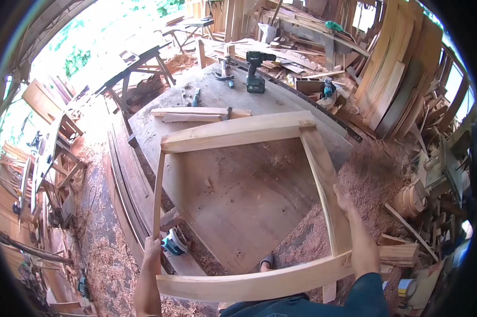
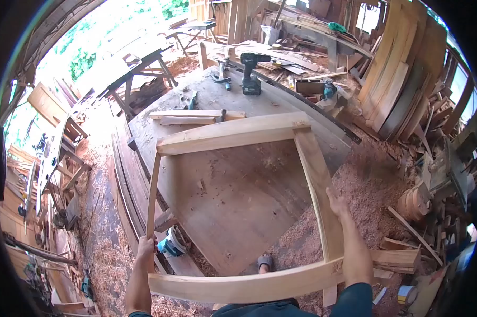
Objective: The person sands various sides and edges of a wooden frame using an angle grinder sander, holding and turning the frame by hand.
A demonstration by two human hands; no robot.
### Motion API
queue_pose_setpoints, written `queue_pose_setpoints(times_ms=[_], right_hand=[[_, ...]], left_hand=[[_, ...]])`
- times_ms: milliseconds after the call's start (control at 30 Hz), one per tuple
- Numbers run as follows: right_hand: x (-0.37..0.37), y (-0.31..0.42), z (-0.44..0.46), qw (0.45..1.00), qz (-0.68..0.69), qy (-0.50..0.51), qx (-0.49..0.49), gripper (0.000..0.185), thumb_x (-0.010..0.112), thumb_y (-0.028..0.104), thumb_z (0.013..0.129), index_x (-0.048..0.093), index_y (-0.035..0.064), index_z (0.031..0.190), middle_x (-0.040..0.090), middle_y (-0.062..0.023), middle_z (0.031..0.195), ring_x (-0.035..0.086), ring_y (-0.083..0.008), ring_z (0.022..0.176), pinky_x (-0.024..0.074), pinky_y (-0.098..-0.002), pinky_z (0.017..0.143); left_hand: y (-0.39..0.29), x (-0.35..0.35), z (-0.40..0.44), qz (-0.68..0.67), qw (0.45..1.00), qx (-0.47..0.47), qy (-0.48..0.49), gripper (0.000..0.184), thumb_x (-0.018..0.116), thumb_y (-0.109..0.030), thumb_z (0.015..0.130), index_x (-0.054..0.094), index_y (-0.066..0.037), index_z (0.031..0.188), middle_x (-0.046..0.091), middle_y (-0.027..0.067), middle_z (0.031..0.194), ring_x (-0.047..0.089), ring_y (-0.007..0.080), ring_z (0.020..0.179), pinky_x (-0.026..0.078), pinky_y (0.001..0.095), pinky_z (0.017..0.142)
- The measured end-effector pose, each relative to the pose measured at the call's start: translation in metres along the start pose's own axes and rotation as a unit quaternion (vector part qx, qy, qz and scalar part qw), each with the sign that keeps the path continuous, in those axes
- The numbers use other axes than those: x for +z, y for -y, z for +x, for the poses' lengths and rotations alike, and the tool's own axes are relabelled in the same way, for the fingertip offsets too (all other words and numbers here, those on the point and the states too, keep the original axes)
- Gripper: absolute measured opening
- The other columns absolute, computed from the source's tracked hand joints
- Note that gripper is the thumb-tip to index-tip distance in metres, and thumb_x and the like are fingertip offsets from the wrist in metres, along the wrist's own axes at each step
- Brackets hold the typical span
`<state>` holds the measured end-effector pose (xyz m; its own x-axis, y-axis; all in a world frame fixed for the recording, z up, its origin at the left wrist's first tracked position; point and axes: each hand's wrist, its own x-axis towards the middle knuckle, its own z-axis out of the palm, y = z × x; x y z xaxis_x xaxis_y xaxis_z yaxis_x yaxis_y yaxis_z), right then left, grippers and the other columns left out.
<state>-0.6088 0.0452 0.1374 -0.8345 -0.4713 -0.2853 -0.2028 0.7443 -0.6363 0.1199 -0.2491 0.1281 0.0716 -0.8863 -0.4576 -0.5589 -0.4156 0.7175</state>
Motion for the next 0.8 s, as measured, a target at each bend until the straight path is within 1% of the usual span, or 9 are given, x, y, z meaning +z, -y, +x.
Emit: queue_pose_setpoints(times_ms=[133, 200, 267, 367, 500, 633, 700, 733, 800], right_hand=[[-0.004, 0.036, 0.073, 0.996, -0.09, 0.004, -0.006, 0.111, 0.055, 0.082, 0.083, 0.06, -0.0216, 0.121, 0.058, -0.0424, 0.126, 0.056, -0.0482, 0.129, 0.0433, -0.0437, 0.11], [0.007, 0.041, 0.107, 0.992, -0.122, -0.019, -0.014, 0.11, 0.061, 0.082, 0.078, 0.062, -0.0186, 0.122, 0.06, -0.0397, 0.127, 0.057, -0.0466, 0.128, 0.0455, -0.0432, 0.108], [-0.025, 0.102, 0.076, 0.991, -0.114, 0.068, 0.007, 0.114, 0.069, 0.084, 0.068, 0.063, -0.0164, 0.122, 0.061, -0.0369, 0.129, 0.06, -0.0418, 0.127, 0.0483, -0.0425, 0.106], [-0.011, 0.109, 0.097, 0.99, -0.133, 0.031, 0.022, 0.116, 0.074, 0.083, 0.06, 0.064, -0.0147, 0.122, 0.063, -0.0336, 0.128, 0.063, -0.0385, 0.124, 0.0507, -0.0422, 0.103], [-0.011, 0.126, 0.092, 0.991, -0.128, 0.041, 0.017, 0.113, 0.077, 0.081, 0.059, 0.066, -0.0119, 0.122, 0.064, -0.0313, 0.128, 0.064, -0.0381, 0.122, 0.0519, -0.0418, 0.102], [0.0, 0.119, 0.096, 0.992, -0.11, 0.057, 0.016, 0.111, 0.075, 0.083, 0.059, 0.068, -0.0068, 0.125, 0.066, -0.0292, 0.128, 0.064, -0.0395, 0.121, 0.0521, -0.0416, 0.102], [0.0, 0.115, 0.093, 0.994, -0.096, 0.047, 0.002, 0.107, 0.077, 0.077, 0.064, 0.064, -0.0066, 0.129, 0.064, -0.0298, 0.13, 0.064, -0.0395, 0.121, 0.0519, -0.0416, 0.102], [0.001, 0.11, 0.085, 0.995, -0.088, 0.044, -0.006, 0.105, 0.077, 0.074, 0.067, 0.063, -0.0065, 0.132, 0.063, -0.0301, 0.132, 0.064, -0.0395, 0.122, 0.0518, -0.0416, 0.102], [-0.003, 0.094, 0.066, 0.997, -0.043, -0.02, -0.064, 0.098, 0.077, 0.068, 0.072, 0.061, -0.0076, 0.132, 0.063, -0.0291, 0.131, 0.064, -0.0389, 0.121, 0.0519, -0.043, 0.102]], left_hand=[[-0.041, 0.029, 0.011, 0.008, 1.0, -0.006, 0.004, 0.03, 0.055, -0.025, 0.104, 0.065, 0.003, 0.095, 0.062, 0.0081, 0.072, 0.061, 0.0186, 0.053, 0.046, 0.032, 0.045], [-0.048, 0.043, 0.025, -0.009, 1.0, -0.015, 0.007, 0.028, 0.055, -0.023, 0.103, 0.066, 0.002, 0.102, 0.064, 0.0095, 0.072, 0.062, 0.0192, 0.053, 0.046, 0.0323, 0.044], [-0.05, 0.058, 0.042, -0.023, 1.0, -0.008, 0.005, 0.028, 0.057, -0.023, 0.103, 0.067, 0.002, 0.104, 0.067, 0.011, 0.073, 0.063, 0.02, 0.051, 0.046, 0.0325, 0.043], [-0.068, 0.067, 0.046, -0.018, 1.0, 0.023, 0.004, 0.028, 0.059, -0.024, 0.103, 0.067, 0.003, 0.103, 0.068, 0.0122, 0.076, 0.063, 0.0199, 0.051, 0.048, 0.033, 0.044], [-0.071, 0.064, 0.068, -0.02, 1.0, 0.019, -0.015, 0.027, 0.06, -0.023, 0.103, 0.067, 0.003, 0.099, 0.07, 0.013, 0.081, 0.064, 0.0197, 0.054, 0.049, 0.0345, 0.045], [-0.071, 0.058, 0.1, -0.003, 1.0, 0.001, -0.03, 0.025, 0.063, -0.023, 0.102, 0.065, 0.001, 0.105, 0.07, 0.0104, 0.084, 0.065, 0.02, 0.057, 0.047, 0.0352, 0.044], [-0.087, 0.059, 0.094, 0.001, 0.997, -0.025, -0.067, 0.026, 0.064, -0.024, 0.101, 0.063, 0.001, 0.11, 0.07, 0.0089, 0.088, 0.066, 0.0206, 0.058, 0.045, 0.0358, 0.043], [-0.09, 0.057, 0.096, 0.037, 0.997, -0.015, -0.061, 0.03, 0.066, -0.024, 0.1, 0.061, -0.002, 0.12, 0.07, 0.0122, 0.102, 0.07, 0.0264, 0.074, 0.053, 0.0416, 0.055], [-0.088, 0.059, 0.088, 0.247, 0.929, 0.209, -0.18, 0.037, 0.066, -0.029, 0.1, 0.062, -0.003, 0.125, 0.069, 0.015, 0.11, 0.07, 0.0315, 0.091, 0.052, 0.0472, 0.078]])
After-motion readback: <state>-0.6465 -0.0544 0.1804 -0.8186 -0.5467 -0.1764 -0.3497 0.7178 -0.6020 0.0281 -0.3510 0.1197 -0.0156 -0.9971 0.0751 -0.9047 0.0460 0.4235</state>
